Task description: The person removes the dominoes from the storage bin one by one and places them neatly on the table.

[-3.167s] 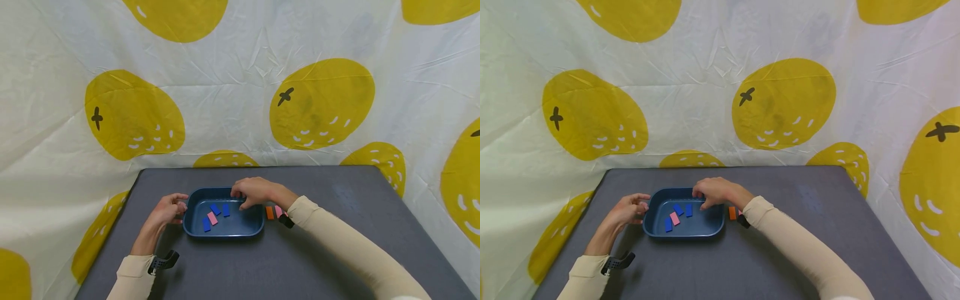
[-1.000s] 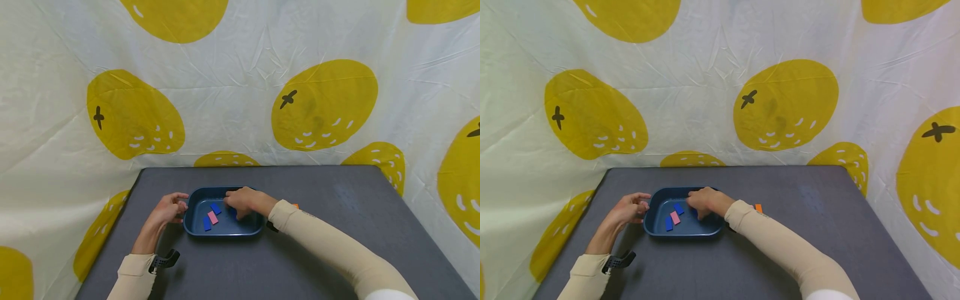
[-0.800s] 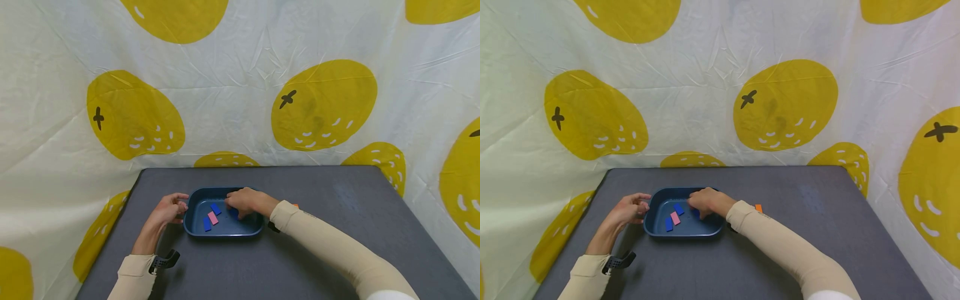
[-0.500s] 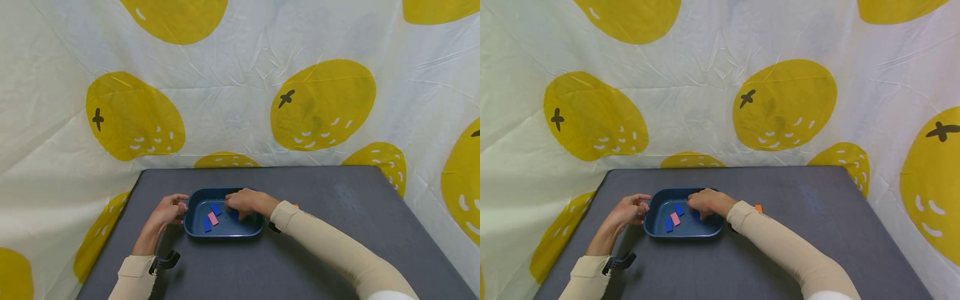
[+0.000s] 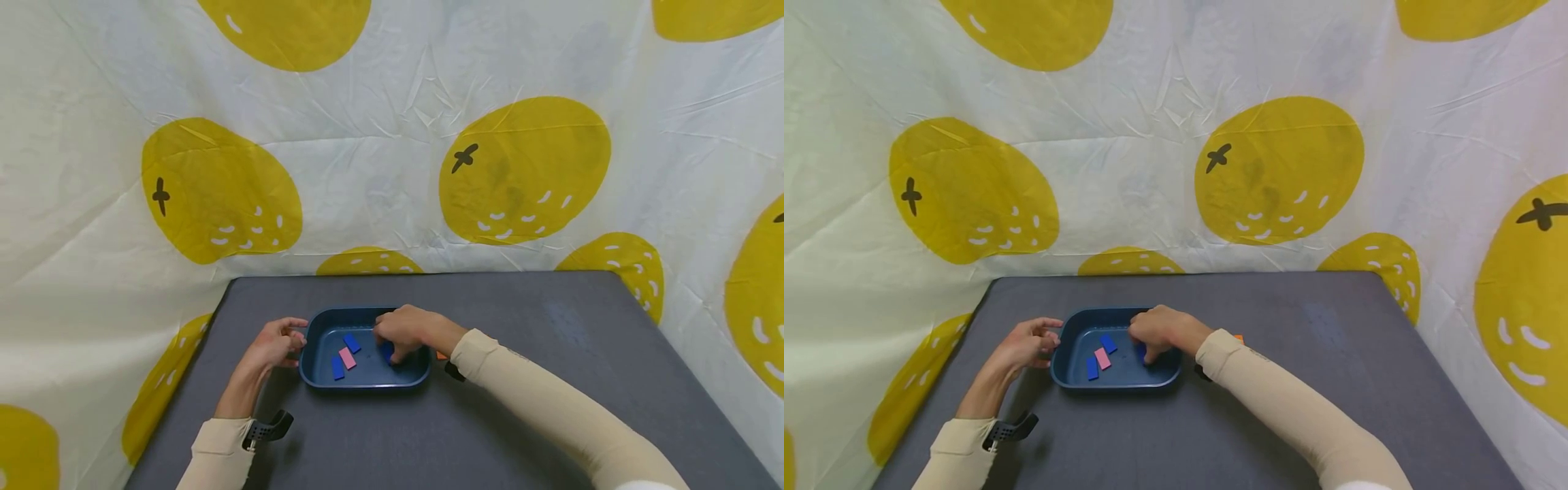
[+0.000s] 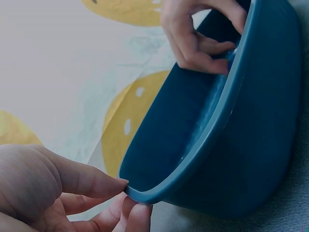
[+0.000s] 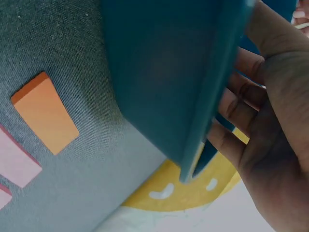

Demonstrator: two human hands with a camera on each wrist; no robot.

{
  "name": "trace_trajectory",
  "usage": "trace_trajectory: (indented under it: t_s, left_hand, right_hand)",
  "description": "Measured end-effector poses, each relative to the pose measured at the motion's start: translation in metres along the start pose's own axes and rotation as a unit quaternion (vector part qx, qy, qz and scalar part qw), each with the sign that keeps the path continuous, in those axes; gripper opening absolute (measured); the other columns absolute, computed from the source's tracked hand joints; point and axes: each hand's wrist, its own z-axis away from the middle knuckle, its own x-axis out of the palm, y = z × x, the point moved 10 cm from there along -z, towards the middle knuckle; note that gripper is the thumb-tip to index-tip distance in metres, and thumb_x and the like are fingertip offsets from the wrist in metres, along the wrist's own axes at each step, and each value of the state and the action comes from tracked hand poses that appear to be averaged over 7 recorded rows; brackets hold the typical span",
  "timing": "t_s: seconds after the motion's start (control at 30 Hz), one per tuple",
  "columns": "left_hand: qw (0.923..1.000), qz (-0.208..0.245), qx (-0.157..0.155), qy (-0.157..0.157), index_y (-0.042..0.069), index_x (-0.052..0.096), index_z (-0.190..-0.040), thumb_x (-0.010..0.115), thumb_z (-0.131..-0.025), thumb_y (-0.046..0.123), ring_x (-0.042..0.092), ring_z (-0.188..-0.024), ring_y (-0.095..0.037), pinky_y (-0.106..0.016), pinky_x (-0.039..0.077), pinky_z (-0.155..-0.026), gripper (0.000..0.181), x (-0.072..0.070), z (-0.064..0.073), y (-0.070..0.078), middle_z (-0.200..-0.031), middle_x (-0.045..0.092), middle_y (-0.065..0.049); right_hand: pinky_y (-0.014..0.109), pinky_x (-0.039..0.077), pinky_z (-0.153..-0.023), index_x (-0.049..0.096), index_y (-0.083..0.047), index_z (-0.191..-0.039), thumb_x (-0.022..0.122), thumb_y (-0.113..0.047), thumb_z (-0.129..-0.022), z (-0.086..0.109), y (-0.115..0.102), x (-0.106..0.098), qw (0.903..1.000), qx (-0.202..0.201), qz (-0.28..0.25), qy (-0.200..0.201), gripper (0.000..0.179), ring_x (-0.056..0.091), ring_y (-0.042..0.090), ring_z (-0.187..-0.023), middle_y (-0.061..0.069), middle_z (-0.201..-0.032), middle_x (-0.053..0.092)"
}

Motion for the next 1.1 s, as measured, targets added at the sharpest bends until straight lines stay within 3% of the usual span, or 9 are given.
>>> trace_trajectory:
  t_s: [0.37, 0.67, 1.1]
  left_hand:
    - [1.0, 0.002, -0.004, -0.002, 0.002, 0.055, -0.138, 0.052, -0.097, -0.006, 0.059, -0.092, -0.029, -0.038, 0.059, -0.065, 0.041, 0.0, 0.0, 0.0, -0.11, 0.059, -0.018]
    - [1.0, 0.003, 0.0, 0.0, 0.001, 0.055, -0.138, 0.053, -0.097, -0.005, 0.06, -0.09, -0.028, -0.038, 0.059, -0.064, 0.041, -0.002, -0.001, 0.002, -0.108, 0.06, -0.017]
    - [1.0, 0.003, -0.007, 0.0, 0.002, 0.055, -0.138, 0.054, -0.097, -0.005, 0.06, -0.09, -0.028, -0.037, 0.059, -0.064, 0.041, -0.001, 0.0, 0.001, -0.108, 0.06, -0.017]
  right_hand:
    - [0.029, 0.053, -0.08, 0.07, -0.02, -0.124, 0.08, -0.042, -0.086, 0.019, 0.014, -0.014, 0.9991, 0.016, -0.028, 0.027, 0.045, 0.06, 0.011, -0.09, -0.003, -0.114, 0.066]
    - [0.031, 0.055, -0.085, 0.071, -0.021, -0.125, 0.077, -0.044, -0.088, 0.038, 0.022, -0.022, 0.9966, 0.005, -0.051, 0.065, 0.044, 0.061, 0.011, -0.095, -0.003, -0.116, 0.066]
    - [0.026, 0.052, -0.075, 0.072, -0.021, -0.123, 0.079, -0.041, -0.088, 0.071, 0.036, -0.034, 0.99, -0.002, -0.085, 0.112, 0.042, 0.059, 0.002, -0.083, -0.006, -0.112, 0.063]
